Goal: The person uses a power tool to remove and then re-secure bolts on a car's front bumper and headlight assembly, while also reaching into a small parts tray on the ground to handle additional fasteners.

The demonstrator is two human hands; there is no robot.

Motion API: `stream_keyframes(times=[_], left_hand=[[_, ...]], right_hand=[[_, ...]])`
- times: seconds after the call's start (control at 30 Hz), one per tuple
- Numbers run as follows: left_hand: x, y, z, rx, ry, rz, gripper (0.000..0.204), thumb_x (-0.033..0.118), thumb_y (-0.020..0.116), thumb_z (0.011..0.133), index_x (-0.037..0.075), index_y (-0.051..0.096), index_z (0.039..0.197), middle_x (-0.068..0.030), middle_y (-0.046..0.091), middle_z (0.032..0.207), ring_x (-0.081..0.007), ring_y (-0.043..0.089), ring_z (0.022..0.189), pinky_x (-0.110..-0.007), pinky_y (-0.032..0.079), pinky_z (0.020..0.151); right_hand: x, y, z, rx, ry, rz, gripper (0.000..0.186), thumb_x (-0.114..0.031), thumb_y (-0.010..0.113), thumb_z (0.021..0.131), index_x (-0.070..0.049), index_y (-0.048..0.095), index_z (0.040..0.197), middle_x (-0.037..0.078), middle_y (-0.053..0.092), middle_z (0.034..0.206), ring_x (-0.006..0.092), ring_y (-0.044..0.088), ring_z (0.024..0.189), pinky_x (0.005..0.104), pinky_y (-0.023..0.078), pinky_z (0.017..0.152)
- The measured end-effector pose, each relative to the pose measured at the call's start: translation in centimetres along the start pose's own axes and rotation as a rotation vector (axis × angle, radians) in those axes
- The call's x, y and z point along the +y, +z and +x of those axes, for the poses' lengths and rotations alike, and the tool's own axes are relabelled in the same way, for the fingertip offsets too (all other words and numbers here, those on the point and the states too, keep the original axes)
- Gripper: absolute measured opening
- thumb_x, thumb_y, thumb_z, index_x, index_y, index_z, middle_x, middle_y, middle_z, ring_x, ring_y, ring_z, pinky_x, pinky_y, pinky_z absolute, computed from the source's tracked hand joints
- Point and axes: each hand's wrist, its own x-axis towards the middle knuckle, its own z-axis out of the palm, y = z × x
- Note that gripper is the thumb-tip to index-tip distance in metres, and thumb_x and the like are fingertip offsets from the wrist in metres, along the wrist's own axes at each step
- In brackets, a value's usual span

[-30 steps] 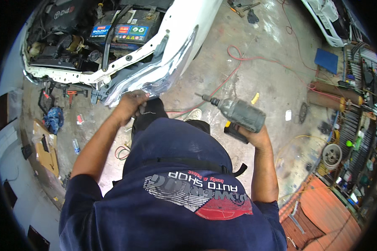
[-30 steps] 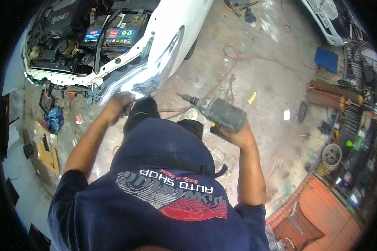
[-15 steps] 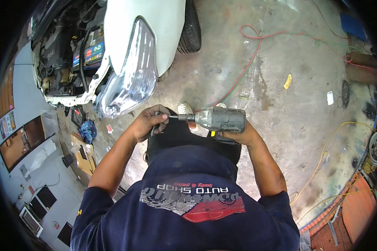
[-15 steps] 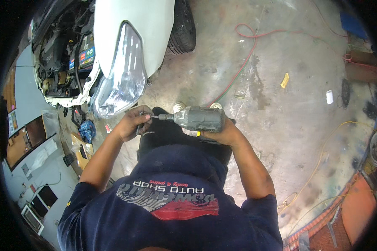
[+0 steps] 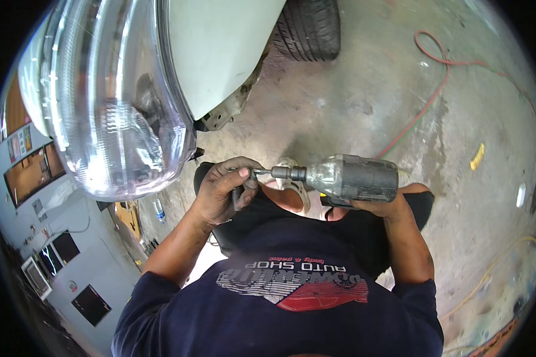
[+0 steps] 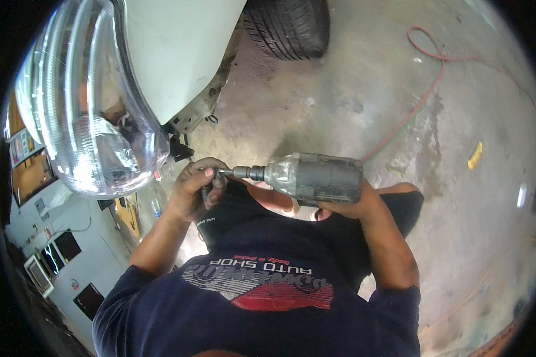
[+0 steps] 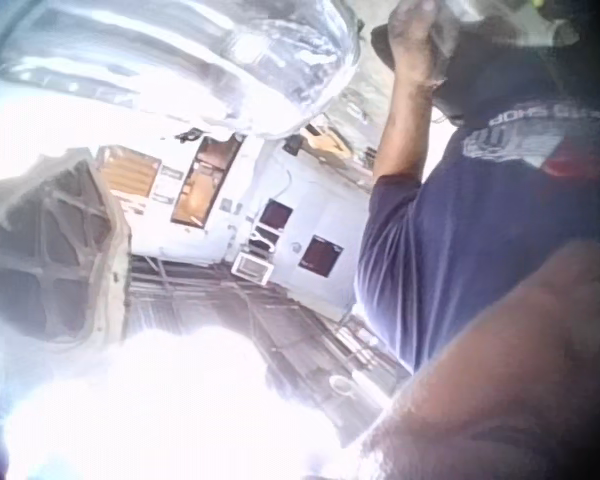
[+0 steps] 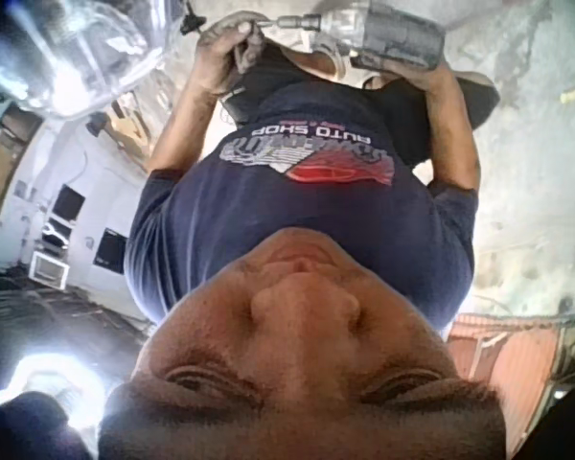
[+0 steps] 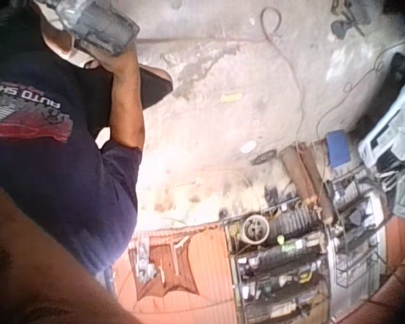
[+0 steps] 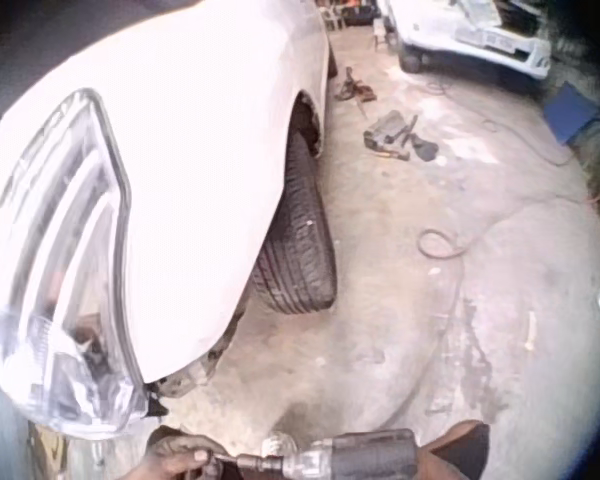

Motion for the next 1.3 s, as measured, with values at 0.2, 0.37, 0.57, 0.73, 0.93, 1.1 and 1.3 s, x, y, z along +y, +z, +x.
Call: stream_keyframes(times=[0.2, 0.37, 0.57, 0.73, 0.93, 1.1, 1.3], left_hand=[[-5.2, -3.9, 4.4, 0.055, 0.123, -0.032, 0.027, 0.02, 0.065, 0.102, -0.003, 0.065, 0.118, -0.006, 0.064, 0.082, -0.0116, 0.055, 0.057, -0.023, 0.041, 0.046], [-7.6, -4.4, 4.2, 0.125, 0.087, -0.263, 0.028, 0.025, 0.062, 0.103, -0.001, 0.065, 0.114, -0.0061, 0.061, 0.076, -0.0122, 0.049, 0.054, -0.022, 0.038, 0.045], [-6.4, -3.1, 4.3, 0.146, 0.086, -0.29, 0.034, 0.028, 0.059, 0.104, -0.003, 0.066, 0.117, -0.0055, 0.059, 0.073, -0.0105, 0.048, 0.056, -0.021, 0.038, 0.045], [-6.1, -2.6, 5.4, 0.021, 0.141, -0.17, 0.035, 0.025, 0.061, 0.103, -0.006, 0.064, 0.119, -0.0046, 0.06, 0.08, -0.0097, 0.049, 0.057, -0.021, 0.038, 0.045], [-6.1, -3.1, 5.5, 0.02, 0.149, -0.145, 0.035, 0.025, 0.062, 0.102, -0.004, 0.063, 0.121, -0.0046, 0.061, 0.082, -0.01, 0.049, 0.058, -0.021, 0.037, 0.045], [-6.7, -2.2, 5.3, 0.093, 0.157, -0.149, 0.033, 0.024, 0.064, 0.101, -0.002, 0.061, 0.121, -0.0045, 0.06, 0.08, -0.0098, 0.048, 0.057, -0.021, 0.038, 0.046], [-9.2, -5.8, 5.8, 0.146, 0.12, -0.136, 0.023, 0.014, 0.061, 0.099, 0.001, 0.06, 0.118, -0.0075, 0.062, 0.083, -0.012, 0.052, 0.064, -0.023, 0.042, 0.051]], right_hand=[[7.4, -1.5, 5.1, -0.101, -0.045, 0.146, 0.051, -0.003, 0.085, 0.079, -0.001, 0.067, 0.126, 0.008, 0.074, 0.117, 0.0186, 0.069, 0.107, 0.0361, 0.056, 0.093], [8.3, -1.3, 5.8, -0.136, 0.146, 0.229, 0.045, -0.001, 0.082, 0.08, -0.002, 0.069, 0.124, 0.006, 0.074, 0.113, 0.0158, 0.067, 0.104, 0.0344, 0.056, 0.091], [8.3, -1.3, 5.6, -0.166, 0.034, 0.307, 0.046, 0.001, 0.081, 0.079, -0.001, 0.068, 0.124, 0.006, 0.074, 0.114, 0.0154, 0.067, 0.105, 0.0345, 0.055, 0.093], [8.8, -1.3, 5.0, -0.097, -0.023, 0.246, 0.047, 0.002, 0.08, 0.08, -0.001, 0.067, 0.125, 0.006, 0.073, 0.115, 0.0162, 0.067, 0.105, 0.035, 0.055, 0.092], [10.0, -1.7, 3.4, -0.128, -0.09, 0.226, 0.045, 0.002, 0.081, 0.08, 0.0, 0.067, 0.122, 0.006, 0.073, 0.114, 0.017, 0.067, 0.106, 0.035, 0.056, 0.091], [10.2, -2.0, 3.3, -0.05, 0.003, 0.219, 0.049, 0.0, 0.083, 0.078, 0.0, 0.066, 0.124, 0.008, 0.073, 0.114, 0.0172, 0.067, 0.106, 0.0352, 0.055, 0.093], [10.8, -1.8, 5.9, 0.088, 0.038, -0.316, 0.062, -0.002, 0.083, 0.074, 0.002, 0.062, 0.133, 0.014, 0.072, 0.122, 0.0206, 0.069, 0.109, 0.0328, 0.053, 0.098]])
